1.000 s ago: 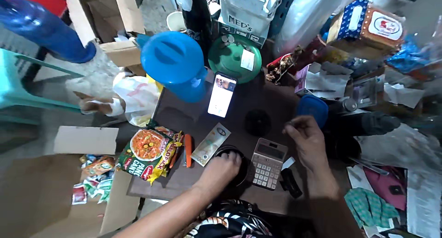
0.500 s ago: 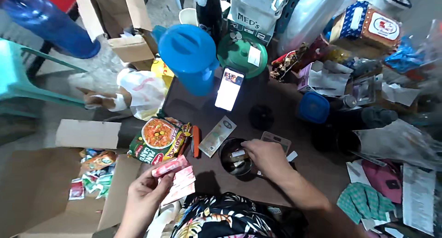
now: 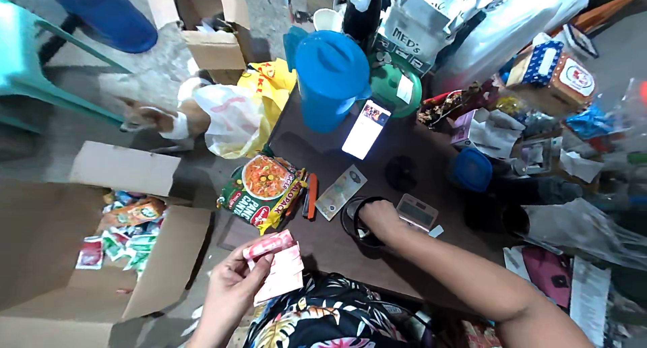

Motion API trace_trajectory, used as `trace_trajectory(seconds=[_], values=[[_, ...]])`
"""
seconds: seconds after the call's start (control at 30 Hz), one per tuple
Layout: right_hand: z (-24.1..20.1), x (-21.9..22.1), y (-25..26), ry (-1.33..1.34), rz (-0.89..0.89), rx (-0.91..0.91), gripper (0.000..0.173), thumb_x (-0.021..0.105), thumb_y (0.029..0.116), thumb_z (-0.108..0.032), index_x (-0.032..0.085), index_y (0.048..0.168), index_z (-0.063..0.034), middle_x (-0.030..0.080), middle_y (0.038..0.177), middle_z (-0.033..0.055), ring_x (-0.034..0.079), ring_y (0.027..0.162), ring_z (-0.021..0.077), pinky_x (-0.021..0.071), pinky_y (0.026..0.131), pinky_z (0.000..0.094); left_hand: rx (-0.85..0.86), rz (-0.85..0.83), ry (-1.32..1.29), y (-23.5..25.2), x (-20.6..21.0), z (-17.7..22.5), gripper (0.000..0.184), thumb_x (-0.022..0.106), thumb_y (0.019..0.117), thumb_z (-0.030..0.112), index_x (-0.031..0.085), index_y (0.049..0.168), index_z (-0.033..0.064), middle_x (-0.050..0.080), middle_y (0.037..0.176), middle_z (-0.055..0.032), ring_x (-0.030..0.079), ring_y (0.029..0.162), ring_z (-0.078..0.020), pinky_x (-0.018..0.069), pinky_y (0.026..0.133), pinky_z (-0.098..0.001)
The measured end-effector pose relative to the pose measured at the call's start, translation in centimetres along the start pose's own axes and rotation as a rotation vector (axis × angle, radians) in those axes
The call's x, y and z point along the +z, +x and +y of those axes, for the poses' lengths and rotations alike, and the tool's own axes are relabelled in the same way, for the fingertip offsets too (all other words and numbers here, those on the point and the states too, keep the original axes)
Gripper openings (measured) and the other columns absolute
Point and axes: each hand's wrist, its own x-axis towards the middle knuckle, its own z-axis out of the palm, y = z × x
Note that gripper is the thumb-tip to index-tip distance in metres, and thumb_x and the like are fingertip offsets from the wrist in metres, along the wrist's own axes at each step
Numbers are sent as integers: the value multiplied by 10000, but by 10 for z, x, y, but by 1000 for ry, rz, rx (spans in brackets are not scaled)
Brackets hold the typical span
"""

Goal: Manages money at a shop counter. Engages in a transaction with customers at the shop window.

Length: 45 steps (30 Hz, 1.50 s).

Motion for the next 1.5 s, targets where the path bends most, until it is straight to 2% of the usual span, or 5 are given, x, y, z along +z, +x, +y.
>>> trace_trajectory(seconds=[0.13,0.33,0.57,1.3,1.5], values=[[28,6,-25,293,207,7,259,520,1035,-81,628,1248,18,677,1170,267,654,1116,460,504,926,632,-28,-20,-11,4,-10,1,283,606,866,4,689,1121,96,752,948,105,662,695,28,548,602,-138],[65,60,-51,1149,484,71,223,687,979,-171,709,1157,-39,745,1016,51,697,875,77,566,819,273,-51,-111,39,25,-17,4,292,606,868,17,685,1137,101,746,926,109,649,674,32,537,585,-136],[40,139,-90,1657,614,163,185,703,929,-49,705,1106,5,750,911,24,702,807,52,585,761,230,-60,-212,108,50,-10,10,268,619,863,40,672,1109,132,729,889,139,635,655,43,530,573,-126],[-23,224,-12,1707,742,389,191,711,946,-97,724,1103,12,747,1008,105,711,915,118,580,860,304,-108,-377,135,51,16,-1,254,635,878,42,655,1119,116,737,923,97,667,691,2,566,607,-160],[-30,213,-27,1160,1286,225,175,689,938,-131,767,1019,2,732,1061,147,720,952,131,601,828,249,-156,-361,113,49,18,-1,257,654,887,24,654,1136,83,733,903,69,647,664,-10,547,594,-166]])
